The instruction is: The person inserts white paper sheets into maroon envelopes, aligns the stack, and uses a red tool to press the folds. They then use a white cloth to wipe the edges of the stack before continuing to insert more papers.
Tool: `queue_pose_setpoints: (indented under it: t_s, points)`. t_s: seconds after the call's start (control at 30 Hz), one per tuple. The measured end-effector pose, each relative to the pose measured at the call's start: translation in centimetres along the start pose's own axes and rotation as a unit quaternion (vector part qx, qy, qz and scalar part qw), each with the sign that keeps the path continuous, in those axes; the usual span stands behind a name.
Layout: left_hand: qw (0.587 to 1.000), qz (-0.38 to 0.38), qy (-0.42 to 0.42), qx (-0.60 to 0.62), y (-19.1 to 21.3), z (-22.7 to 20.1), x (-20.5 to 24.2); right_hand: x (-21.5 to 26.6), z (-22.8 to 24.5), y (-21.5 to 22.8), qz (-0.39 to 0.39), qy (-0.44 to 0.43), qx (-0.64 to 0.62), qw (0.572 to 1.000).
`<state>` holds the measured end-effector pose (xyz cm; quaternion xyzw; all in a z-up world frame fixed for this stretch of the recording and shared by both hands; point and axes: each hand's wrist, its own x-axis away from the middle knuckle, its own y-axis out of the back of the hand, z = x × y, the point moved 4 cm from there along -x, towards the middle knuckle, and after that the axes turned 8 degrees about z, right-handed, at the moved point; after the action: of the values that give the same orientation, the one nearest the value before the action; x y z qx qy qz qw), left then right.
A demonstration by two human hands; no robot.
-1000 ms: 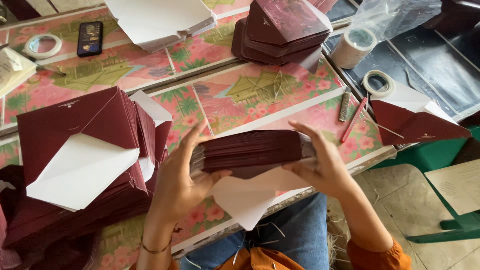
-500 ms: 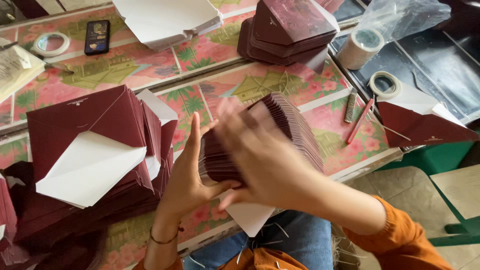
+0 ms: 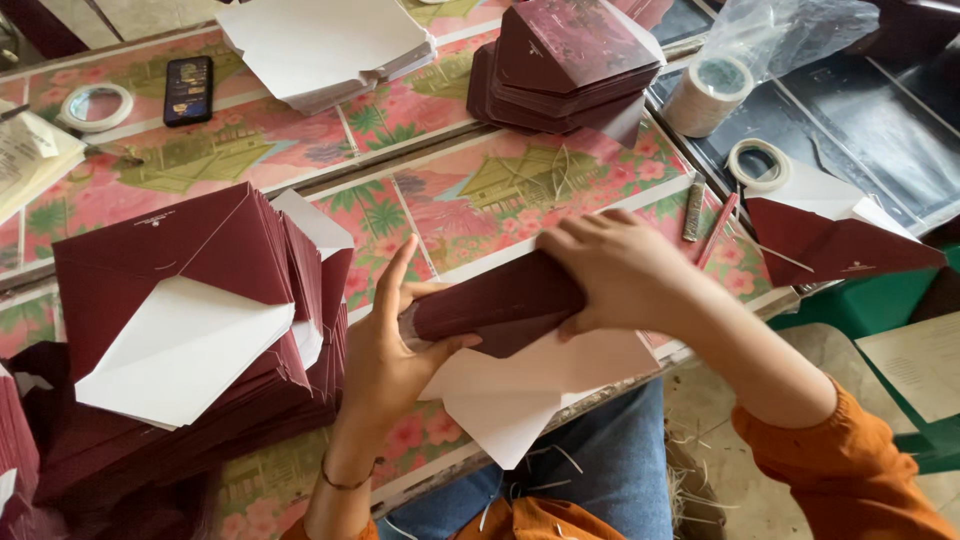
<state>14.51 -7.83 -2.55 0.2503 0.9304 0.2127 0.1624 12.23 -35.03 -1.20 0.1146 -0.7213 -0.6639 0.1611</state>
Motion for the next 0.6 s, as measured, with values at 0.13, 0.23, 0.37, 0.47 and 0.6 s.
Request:
queue_pose_setpoints:
  t_s: [0.13,0.23,0.37,0.47,0.6]
  points:
    - [0.998,-0.039,-0.035,-0.029,0.5,0.3,-0.8,2.6,-3.0,0.1,-0.043,-0.071,-0.249,0.965]
    - [0.998,-0.041,-0.048,-0.023,1.2,-1.9,-0.1,5.1,-2.0,0.3,-0.162,-0.03,-0.283,0.945]
    - [0.999,0.018,-0.01,-0.038,0.1,-0.1,-0.3,5.7,-1.4,-4.5,-0.196,-0.059,-0.453,0.868]
    - [0.981,-0.012,-0.149,-0.124,-0.7,-0.2,-1.9,4.1,-1.9,-6.2,-0.199,-0.048,-0.351,0.914]
    - [0.967,-0.043,-0.13,-0.216,-1.1,1.8,-3.2,2.1,-3.1,-7.4,-0.163,-0.12,-0.324,0.924]
